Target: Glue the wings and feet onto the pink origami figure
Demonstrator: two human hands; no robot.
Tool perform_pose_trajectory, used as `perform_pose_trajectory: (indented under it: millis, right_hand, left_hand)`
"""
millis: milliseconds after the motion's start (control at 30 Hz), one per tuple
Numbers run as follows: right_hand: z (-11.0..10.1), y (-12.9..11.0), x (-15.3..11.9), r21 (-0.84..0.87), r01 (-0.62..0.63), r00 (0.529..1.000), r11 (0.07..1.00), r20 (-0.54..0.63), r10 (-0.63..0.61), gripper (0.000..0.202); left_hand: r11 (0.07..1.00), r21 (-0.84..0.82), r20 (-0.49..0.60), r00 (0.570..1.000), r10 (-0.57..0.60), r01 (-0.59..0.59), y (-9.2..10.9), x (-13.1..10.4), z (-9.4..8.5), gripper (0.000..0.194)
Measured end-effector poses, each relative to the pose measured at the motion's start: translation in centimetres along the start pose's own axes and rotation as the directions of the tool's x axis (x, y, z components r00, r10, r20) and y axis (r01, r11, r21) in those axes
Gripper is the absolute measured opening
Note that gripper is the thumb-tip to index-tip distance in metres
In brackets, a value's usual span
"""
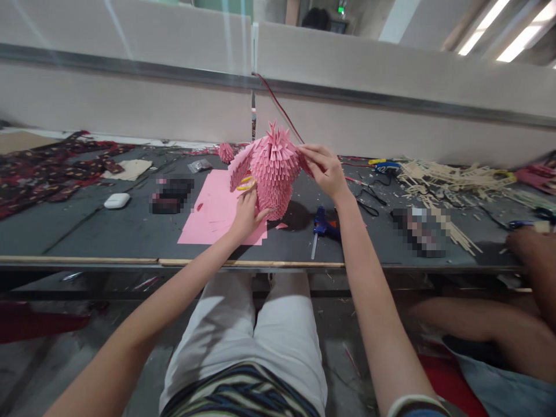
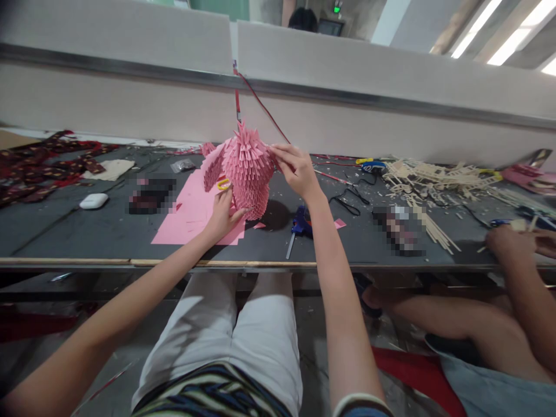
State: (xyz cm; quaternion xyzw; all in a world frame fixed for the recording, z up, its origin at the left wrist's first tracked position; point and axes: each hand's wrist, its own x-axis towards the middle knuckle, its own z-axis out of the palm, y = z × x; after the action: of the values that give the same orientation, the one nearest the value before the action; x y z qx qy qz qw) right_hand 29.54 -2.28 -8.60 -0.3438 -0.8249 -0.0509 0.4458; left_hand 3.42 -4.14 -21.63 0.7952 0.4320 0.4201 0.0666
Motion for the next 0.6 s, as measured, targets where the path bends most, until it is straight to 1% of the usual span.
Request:
perform_pose_trajectory:
  millis: [100, 367, 500, 600]
  right_hand:
    - [-0.2, -0.4, 0.1, 0.008, -0.025, 1.0, 1.0, -0.011, 0.025, 0.042]
    - [0.4, -0.8, -0.3, 0.134, -0.058, 0.996, 0.989, -0.059, 0.066, 0.055]
    - [0.5, -1.1, -0.2, 0.165, -0.115, 0.992, 0.98, -0.035, 0.122, 0.063]
    - [0.6, -1.2, -0.1, 0.19, -0.121, 0.992, 0.974, -0.01, 0.125, 0.064]
  left_hand:
    - [1.0, 0.008, 0.009, 1.0, 0.006, -0.006, 0.1, 0.0, -0.1, 0.079]
    - [0.999, 0.026, 0.042, 0.999, -0.024, 0.023, 0.2, 0.1, -0.2, 0.082]
    - [0.999, 0.032, 0.048, 0.998, -0.039, 0.037, 0.4, 0.1, -0.3, 0.083]
    - [0.998, 0.035, 0.035, 0.998, -0.045, 0.044, 0.4, 0.1, -0.3, 0.082]
